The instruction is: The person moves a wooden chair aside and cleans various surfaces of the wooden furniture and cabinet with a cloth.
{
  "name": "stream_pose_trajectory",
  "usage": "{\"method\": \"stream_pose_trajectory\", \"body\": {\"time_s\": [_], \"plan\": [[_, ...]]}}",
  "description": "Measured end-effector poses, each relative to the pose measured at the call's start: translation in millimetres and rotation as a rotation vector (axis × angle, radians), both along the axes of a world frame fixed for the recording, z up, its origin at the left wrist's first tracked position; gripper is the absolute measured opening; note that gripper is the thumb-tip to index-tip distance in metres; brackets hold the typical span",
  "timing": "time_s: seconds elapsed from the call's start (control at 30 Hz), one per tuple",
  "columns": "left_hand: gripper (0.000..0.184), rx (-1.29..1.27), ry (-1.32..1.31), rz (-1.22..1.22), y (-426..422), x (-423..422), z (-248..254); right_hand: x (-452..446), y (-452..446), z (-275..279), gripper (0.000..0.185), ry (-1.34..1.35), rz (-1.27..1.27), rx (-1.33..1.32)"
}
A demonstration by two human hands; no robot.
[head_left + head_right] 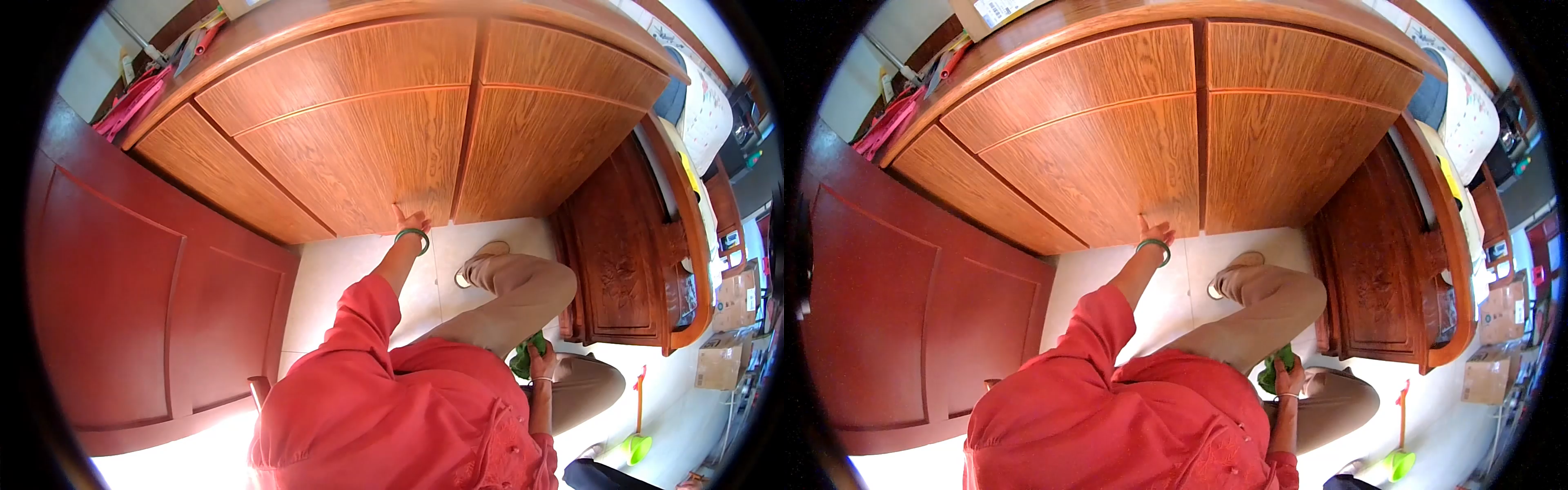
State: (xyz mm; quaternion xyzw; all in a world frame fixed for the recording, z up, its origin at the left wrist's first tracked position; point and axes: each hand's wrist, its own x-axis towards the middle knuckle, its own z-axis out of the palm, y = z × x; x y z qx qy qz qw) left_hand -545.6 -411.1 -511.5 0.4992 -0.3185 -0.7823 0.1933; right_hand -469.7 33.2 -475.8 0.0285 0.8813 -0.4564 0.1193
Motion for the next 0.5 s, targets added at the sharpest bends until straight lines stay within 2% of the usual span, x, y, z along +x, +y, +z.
{"method": "stream_pose_trajectory", "body": {"time_s": [0.27,0.37,0.43,0.47,0.5], "plan": [[0.089,-0.036,-0.023,-0.014,2.7,1.7,-2.9,0.0,1.6,-2.0,0.032,0.019,0.023,0.023],[0.087,0.032,0.042,-0.059,2.1,-1.6,-9.0,1.0,0.9,1.0,0.033,0.024,0.02,0.022],[0.082,-0.039,-0.039,-0.015,11.1,-5.1,-0.3,1.2,2.6,-0.7,0.033,0.028,0.02,0.02],[0.082,-0.04,-0.039,-0.017,12.8,-8.0,-5.7,1.1,3.1,-1.9,0.034,0.032,0.023,0.018],[0.074,-0.032,-0.035,-0.049,12.4,-12.1,-20.2,1.0,3.3,-3.1,0.034,0.032,0.021,0.017]]}}
